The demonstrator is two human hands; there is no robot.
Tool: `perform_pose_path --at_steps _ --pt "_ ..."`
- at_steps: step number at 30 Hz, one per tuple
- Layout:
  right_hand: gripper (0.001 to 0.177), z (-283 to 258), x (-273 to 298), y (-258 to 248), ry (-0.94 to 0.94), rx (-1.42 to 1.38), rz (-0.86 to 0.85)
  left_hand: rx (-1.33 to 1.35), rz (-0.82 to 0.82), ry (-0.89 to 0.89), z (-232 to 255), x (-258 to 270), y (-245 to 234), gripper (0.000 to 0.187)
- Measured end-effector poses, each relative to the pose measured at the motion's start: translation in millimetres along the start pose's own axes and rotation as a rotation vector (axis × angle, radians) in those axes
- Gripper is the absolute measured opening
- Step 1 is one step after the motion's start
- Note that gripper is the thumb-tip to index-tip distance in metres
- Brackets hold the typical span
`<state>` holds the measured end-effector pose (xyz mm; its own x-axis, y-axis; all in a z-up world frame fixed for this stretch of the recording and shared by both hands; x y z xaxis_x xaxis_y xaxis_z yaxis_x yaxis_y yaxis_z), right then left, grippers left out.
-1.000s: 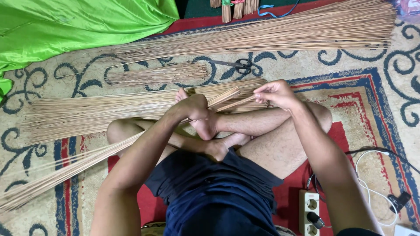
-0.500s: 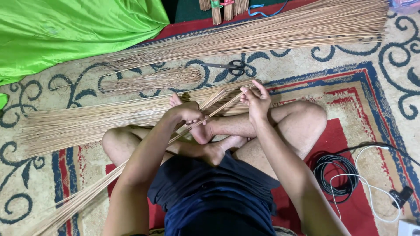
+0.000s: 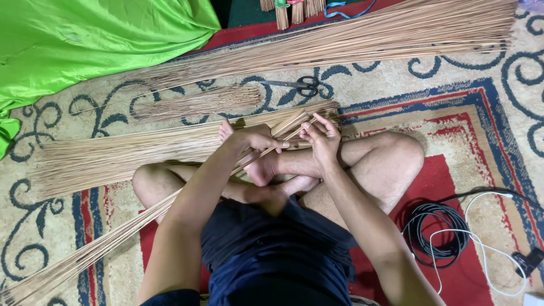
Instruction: Weaving long thin wooden sticks together while sitting on the floor to create a bundle or mat.
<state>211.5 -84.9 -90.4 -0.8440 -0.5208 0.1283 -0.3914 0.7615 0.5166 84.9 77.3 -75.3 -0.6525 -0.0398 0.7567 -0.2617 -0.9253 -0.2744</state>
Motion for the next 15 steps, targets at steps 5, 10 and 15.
perform_pose_path --at_steps 5,10,15 --pt "0.044 4 0 -3 -0.005 -0.012 0.0 -0.019 0.051 0.007 10 0 -4 0.04" --pt "0.045 15 -2 -4 -0.008 -0.023 -0.024 -0.095 0.049 -0.011 -15 -19 -8 0.044" --pt "0.045 20 -3 -6 -0.018 -0.024 -0.038 -0.098 0.062 -0.052 -13 -10 -10 0.048"
Point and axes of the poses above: each hand's wrist, its own x-axis away from the middle knuckle, its own y-axis out of the palm, z = x × y, the point moved 7 cm from there along -x, towards the middle knuckle, and after that the axes turned 6 degrees about -z, right-handed, at the moved point
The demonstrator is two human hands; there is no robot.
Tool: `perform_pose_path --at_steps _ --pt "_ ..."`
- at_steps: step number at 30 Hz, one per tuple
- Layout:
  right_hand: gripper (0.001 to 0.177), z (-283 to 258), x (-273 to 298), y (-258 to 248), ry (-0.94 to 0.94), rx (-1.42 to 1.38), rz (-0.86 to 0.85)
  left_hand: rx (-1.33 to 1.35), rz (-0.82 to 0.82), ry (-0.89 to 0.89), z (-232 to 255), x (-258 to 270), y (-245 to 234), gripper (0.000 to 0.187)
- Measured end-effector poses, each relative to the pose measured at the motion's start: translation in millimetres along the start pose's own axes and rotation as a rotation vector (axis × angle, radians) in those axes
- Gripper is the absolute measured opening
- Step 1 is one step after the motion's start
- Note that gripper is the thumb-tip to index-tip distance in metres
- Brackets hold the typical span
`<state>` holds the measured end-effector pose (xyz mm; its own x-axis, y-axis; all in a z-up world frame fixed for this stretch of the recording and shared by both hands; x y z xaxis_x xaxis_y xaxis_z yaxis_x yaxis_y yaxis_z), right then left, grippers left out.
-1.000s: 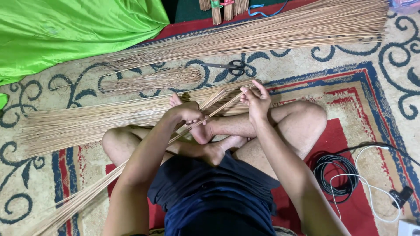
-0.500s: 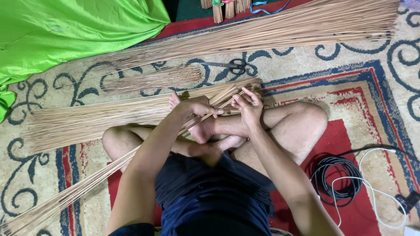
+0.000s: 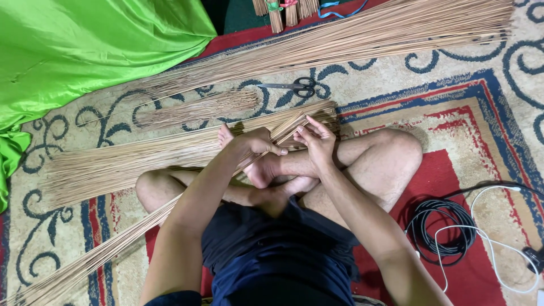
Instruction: Weaving long thin wooden sticks together while sitting on the floor to create a bundle or mat.
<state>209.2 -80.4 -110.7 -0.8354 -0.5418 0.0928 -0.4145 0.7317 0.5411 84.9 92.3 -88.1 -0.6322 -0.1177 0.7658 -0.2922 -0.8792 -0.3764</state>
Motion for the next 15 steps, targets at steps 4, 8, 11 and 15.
perform_pose_path --at_steps 4,8,11,15 --pt "0.046 -2 1 1 -0.006 -0.003 -0.009 -0.046 -0.004 -0.013 21 9 6 0.057" --pt "0.046 -2 1 1 0.006 0.012 -0.008 -0.062 0.005 -0.027 11 5 8 0.061" --pt "0.046 -2 3 2 0.01 0.009 -0.005 -0.073 -0.003 -0.016 23 19 11 0.053" --pt "0.045 -1 3 2 0.01 0.007 0.004 -0.126 -0.008 -0.017 2 -11 11 0.045"
Point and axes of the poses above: each hand's wrist, its own x-axis away from the middle knuckle, its own y-axis out of the palm, z = x × y, the point moved 7 cm from there along -x, towards the middle knuckle, and after that the axes turned 6 degrees about -z, right-handed, at the moved point
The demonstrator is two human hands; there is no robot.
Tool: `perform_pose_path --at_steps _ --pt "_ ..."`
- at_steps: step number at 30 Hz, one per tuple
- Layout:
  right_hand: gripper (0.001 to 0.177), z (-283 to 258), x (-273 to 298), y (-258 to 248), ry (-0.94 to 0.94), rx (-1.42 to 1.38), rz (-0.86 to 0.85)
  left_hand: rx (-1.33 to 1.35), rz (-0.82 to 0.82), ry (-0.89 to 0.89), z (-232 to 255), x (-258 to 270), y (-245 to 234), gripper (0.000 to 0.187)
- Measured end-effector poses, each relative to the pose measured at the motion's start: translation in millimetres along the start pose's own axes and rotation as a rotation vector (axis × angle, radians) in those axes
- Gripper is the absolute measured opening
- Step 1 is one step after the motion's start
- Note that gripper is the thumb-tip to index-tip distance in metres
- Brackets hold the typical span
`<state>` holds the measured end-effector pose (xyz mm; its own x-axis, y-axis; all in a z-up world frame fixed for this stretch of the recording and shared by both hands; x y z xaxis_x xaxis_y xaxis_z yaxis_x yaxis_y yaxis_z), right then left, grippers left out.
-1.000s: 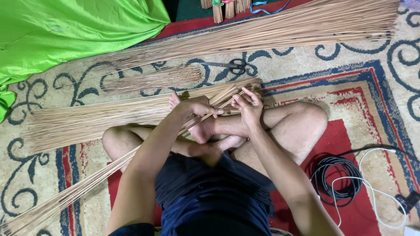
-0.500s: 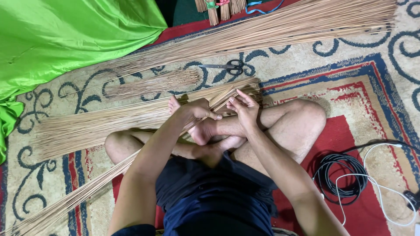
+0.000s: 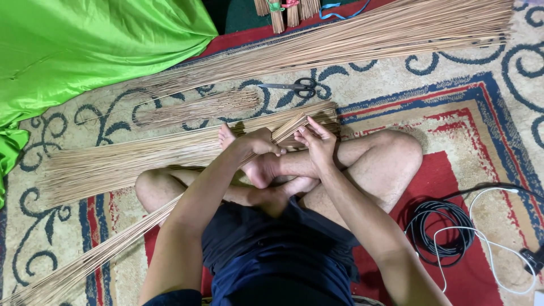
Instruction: Weaving long thin wooden sticks together while sitting on the floor to create a bundle or mat.
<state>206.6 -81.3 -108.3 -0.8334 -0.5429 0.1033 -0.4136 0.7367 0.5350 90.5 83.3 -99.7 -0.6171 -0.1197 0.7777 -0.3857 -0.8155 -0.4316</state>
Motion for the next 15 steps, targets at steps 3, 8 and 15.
perform_pose_path --at_steps 3,8,15 --pt "0.044 2 -1 0 -0.007 0.014 0.003 0.007 -0.019 0.028 1 -13 7 0.036" --pt "0.042 9 -4 -5 -0.03 0.049 0.007 0.28 -0.044 0.046 -47 -74 38 0.033" --pt "0.04 -38 12 11 -0.125 0.243 -0.001 0.194 0.012 0.096 25 25 -2 0.031"
Point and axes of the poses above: each hand's wrist, its own x-axis away from the middle knuckle, its own y-axis out of the palm, z = x × y, the point moved 7 cm from there along -x, towards the middle knuckle, and after that the axes turned 6 degrees about -z, right-handed, at the moved point
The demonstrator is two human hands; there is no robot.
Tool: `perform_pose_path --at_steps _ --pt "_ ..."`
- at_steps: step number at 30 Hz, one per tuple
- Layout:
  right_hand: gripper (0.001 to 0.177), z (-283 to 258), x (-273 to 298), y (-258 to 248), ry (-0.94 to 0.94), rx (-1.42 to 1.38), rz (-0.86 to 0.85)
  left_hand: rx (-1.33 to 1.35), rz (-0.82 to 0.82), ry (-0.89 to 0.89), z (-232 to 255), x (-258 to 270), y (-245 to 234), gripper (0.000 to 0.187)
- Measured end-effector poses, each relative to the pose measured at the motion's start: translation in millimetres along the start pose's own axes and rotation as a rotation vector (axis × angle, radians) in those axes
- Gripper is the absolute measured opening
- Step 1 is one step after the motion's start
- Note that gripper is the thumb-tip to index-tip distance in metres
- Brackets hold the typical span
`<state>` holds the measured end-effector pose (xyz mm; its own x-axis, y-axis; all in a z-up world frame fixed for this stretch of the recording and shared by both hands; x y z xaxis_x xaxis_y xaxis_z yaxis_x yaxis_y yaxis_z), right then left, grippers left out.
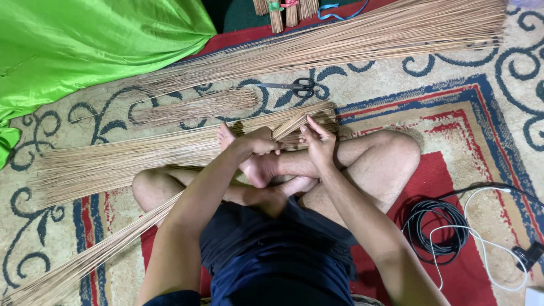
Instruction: Weaving long thin wooden sticks together while sitting on the floor to create a bundle or mat.
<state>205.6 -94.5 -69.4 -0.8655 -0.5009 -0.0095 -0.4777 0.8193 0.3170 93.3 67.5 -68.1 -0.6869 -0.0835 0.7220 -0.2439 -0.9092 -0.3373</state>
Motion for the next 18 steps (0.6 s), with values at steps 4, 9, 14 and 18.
perform_pose_path --at_steps 4,9,14,18 --pt "0.029 -3 -12 -16 0.002 0.053 -0.033 -0.195 -0.006 -0.029 46 63 -5 0.029" --pt "0.051 -39 -42 -30 0.041 0.042 -0.069 -0.377 0.005 -0.062 5 55 3 0.035" --pt "0.095 -39 -23 35 0.312 0.013 -0.396 -0.478 0.031 0.067 30 72 22 0.032" --pt "0.099 -33 -22 40 0.357 0.083 -0.504 -0.535 0.05 0.102 22 81 16 0.026"
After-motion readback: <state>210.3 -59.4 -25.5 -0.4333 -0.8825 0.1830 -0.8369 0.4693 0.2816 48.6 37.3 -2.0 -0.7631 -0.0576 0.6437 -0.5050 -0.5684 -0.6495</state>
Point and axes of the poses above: each hand's wrist, its own x-axis away from the middle knuckle, its own y-axis out of the palm, z = x × y, the point moved 7 cm from there along -x, towards the middle knuckle, and after that the axes turned 6 degrees about -z, right-handed, at the moved point
